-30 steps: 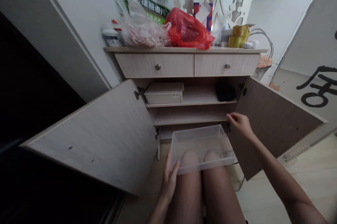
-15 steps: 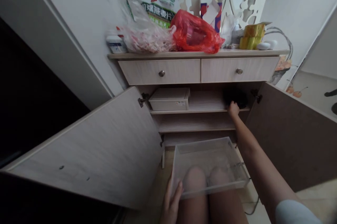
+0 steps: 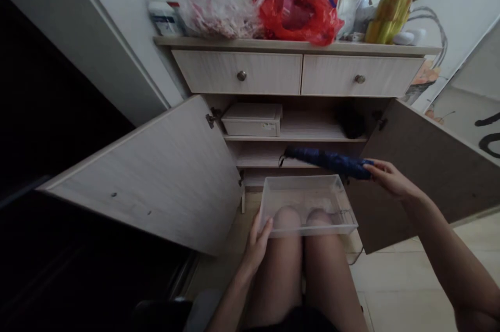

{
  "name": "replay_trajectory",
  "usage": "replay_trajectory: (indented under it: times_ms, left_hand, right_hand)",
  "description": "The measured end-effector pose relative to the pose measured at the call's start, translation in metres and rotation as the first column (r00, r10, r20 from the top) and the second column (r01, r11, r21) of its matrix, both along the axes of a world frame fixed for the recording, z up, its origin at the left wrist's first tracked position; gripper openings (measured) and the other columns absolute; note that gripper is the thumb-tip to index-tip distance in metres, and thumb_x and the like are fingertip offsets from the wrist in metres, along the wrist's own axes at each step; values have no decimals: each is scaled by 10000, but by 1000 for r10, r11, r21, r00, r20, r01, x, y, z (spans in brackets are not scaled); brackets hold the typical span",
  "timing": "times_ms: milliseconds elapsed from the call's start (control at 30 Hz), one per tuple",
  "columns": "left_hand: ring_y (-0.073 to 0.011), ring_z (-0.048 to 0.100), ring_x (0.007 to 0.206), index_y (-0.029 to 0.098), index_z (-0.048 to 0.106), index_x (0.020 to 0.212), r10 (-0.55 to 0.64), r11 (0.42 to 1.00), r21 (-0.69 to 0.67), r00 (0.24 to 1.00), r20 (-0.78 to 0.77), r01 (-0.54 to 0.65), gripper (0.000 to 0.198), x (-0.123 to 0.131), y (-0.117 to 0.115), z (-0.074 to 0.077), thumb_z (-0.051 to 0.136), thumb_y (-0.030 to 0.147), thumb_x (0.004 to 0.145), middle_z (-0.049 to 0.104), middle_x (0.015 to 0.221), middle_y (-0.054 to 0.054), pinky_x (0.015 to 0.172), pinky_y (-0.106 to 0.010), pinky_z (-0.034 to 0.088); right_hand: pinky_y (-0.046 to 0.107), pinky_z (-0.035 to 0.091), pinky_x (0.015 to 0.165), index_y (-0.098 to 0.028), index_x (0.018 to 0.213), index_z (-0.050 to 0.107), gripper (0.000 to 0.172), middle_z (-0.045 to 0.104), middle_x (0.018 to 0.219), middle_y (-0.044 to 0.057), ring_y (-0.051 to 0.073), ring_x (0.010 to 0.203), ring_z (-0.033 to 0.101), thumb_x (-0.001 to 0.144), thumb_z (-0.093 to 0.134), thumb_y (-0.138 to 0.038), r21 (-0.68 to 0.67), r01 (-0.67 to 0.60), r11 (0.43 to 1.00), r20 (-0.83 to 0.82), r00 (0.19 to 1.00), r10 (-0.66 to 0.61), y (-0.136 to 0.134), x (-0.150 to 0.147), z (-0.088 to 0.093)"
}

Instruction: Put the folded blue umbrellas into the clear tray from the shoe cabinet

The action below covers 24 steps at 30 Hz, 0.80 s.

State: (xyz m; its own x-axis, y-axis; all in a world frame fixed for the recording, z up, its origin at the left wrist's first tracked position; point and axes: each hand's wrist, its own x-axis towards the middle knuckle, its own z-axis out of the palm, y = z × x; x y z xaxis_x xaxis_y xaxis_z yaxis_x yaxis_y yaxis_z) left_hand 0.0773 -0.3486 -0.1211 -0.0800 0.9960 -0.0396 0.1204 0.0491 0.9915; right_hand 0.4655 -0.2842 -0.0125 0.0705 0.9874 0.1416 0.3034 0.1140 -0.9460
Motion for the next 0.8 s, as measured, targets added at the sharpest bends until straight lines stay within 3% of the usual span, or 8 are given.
replay_trajectory:
  times_ms: [200, 333, 467, 533, 600, 667, 700, 800]
  left_hand:
    - [-269, 347, 1433, 206, 510, 1401, -3, 999, 43, 1000, -21, 4, 688, 4, 3, -3, 560, 565, 816, 480, 1489, -89, 1194, -425, 264]
    - [-276, 350, 1431, 190, 508, 1400, -12, 1000, 29, 1000, -16, 13, 696, 1, 0, -6, 560, 556, 812, 471, 1493, -107, 1198, -438, 248]
    - [-286, 353, 1429, 183, 522, 1384, -33, 999, -2, 999, -29, 33, 697, -3, -1, -2, 549, 580, 811, 469, 1494, -115, 1193, -438, 263]
    - [-283, 334, 1439, 186, 526, 1379, -26, 1000, -7, 999, -29, 26, 696, -4, -1, -2, 544, 591, 813, 463, 1499, -111, 1200, -434, 250]
    - [-287, 332, 1439, 180, 516, 1388, -14, 1000, -27, 1000, -15, 13, 719, -4, 0, -4, 550, 601, 807, 458, 1501, -117, 1200, -436, 250]
    - [-294, 351, 1429, 180, 499, 1404, -2, 999, -45, 1000, 11, 2, 744, -6, 0, -8, 560, 609, 799, 459, 1500, -121, 1194, -443, 265]
    - [-297, 364, 1421, 184, 493, 1409, 1, 999, -51, 1000, 27, 1, 751, -6, 0, -10, 564, 613, 797, 464, 1497, -120, 1191, -446, 273]
    - [-304, 400, 1400, 189, 501, 1401, 0, 998, -64, 998, 57, 4, 766, -9, 1, -14, 585, 629, 779, 488, 1478, -121, 1188, -452, 279]
  right_hand:
    - [337, 548, 756, -159, 1192, 679, 415, 736, 963, 90, 215, 803, 679, 901, 545, -422, -63, -320, 945, 394, 862, 318, -34, -51, -1]
    - [347, 500, 881, -171, 1243, 645, 376, 708, 1100, 122, 234, 982, 666, 880, 548, -196, 0, -406, 914, 722, 633, 281, -20, -73, -15]
    - [427, 440, 965, -163, 1108, 712, 357, 713, 1038, 147, 295, 1030, 644, 752, 711, -156, -80, -360, 929, 918, 336, 209, 3, -83, -30]
    - [388, 455, 930, -190, 1080, 727, 333, 714, 1018, 123, 279, 999, 653, 749, 742, -228, -124, -386, 914, 914, 313, 256, 20, -79, -31]
    - [315, 475, 864, -223, 1085, 727, 296, 710, 1020, 89, 234, 952, 661, 804, 702, -313, -100, -393, 914, 870, 411, 271, 45, -68, -26]
    - [278, 474, 834, -226, 1129, 708, 294, 694, 1051, 82, 208, 943, 652, 883, 603, -348, 21, -239, 971, 827, 550, 117, 79, -50, -18]
    - [284, 468, 847, -210, 1169, 687, 319, 674, 1096, 101, 216, 977, 638, 912, 559, -347, 106, -76, 991, 809, 586, -41, 99, -39, -14]
    - [361, 449, 899, -152, 1316, 579, 433, 568, 1260, 193, 289, 1118, 566, 946, 506, -364, 231, 427, 874, 768, 472, -433, 156, -10, -6]
